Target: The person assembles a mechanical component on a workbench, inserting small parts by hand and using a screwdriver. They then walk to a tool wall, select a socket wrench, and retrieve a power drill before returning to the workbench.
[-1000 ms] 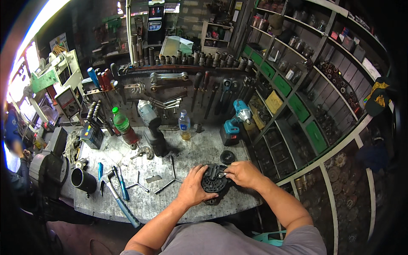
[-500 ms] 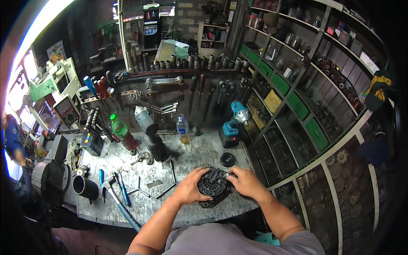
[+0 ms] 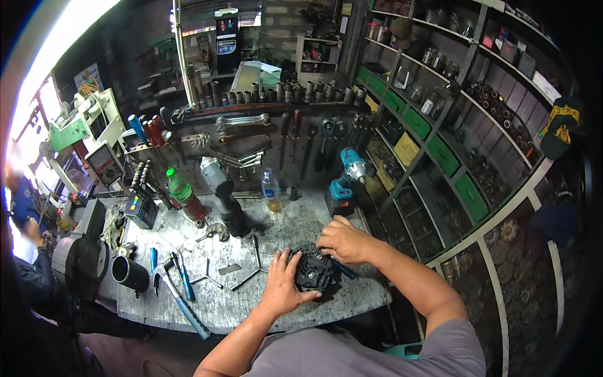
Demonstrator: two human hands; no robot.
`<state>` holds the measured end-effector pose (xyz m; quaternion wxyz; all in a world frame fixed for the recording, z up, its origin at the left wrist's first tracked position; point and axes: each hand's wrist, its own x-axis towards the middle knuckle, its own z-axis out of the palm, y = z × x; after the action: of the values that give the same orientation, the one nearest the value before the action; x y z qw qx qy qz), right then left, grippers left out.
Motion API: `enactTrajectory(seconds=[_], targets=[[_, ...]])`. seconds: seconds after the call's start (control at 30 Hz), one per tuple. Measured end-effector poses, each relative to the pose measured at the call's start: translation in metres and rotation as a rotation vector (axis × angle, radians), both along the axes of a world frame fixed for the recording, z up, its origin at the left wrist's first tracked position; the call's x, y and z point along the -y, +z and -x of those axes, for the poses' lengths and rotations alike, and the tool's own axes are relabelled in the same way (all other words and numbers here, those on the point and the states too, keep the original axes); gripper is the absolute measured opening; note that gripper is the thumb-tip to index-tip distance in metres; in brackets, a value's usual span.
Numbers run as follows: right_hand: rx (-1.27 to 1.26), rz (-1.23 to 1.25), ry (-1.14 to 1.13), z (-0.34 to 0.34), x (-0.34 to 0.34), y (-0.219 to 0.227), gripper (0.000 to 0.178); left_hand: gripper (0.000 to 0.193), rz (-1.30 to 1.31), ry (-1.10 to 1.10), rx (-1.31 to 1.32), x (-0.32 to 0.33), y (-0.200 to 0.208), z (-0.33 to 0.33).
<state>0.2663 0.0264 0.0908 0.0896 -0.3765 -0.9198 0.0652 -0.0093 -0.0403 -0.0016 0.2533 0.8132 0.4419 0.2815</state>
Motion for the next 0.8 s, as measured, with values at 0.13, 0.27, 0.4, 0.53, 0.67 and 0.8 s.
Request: enactTrajectory(seconds=[0.13,0.27,0.4,0.53,0.67,0.8], targets=[[0.066,0.136,-0.041,0.004,0.003,0.009,0.018,0.120,0.057,-0.049,-0.007,-0.009,-0.006,0.010],[0.009,0.386,-0.443,0.025,0.046,0.000,0.026,0.124,0.030,-0.078,0.011,-0.009,-0.006,0.013],[-0.301,0.212,-0.450,0.016,0.060,-0.012,0.023,0.133,0.023,-0.015,0.008,0.004,-0.005,0.001],[-0.115,0.025,-0.214,-0.006,0.039,-0.013,0.016,0.137,-0.001,0.008,-0.011,0.003,-0.007,-0.005],[-0.001,-0.224,0.072,-0.011,0.016,-0.003,0.017,0.135,-0.015,-0.080,0.020,-0.011,-0.010,0.001],[0.061,0.108,-0.134,0.003,0.030,0.004,0.020,0.135,0.024,-0.143,0.006,-0.020,-0.011,0.008]])
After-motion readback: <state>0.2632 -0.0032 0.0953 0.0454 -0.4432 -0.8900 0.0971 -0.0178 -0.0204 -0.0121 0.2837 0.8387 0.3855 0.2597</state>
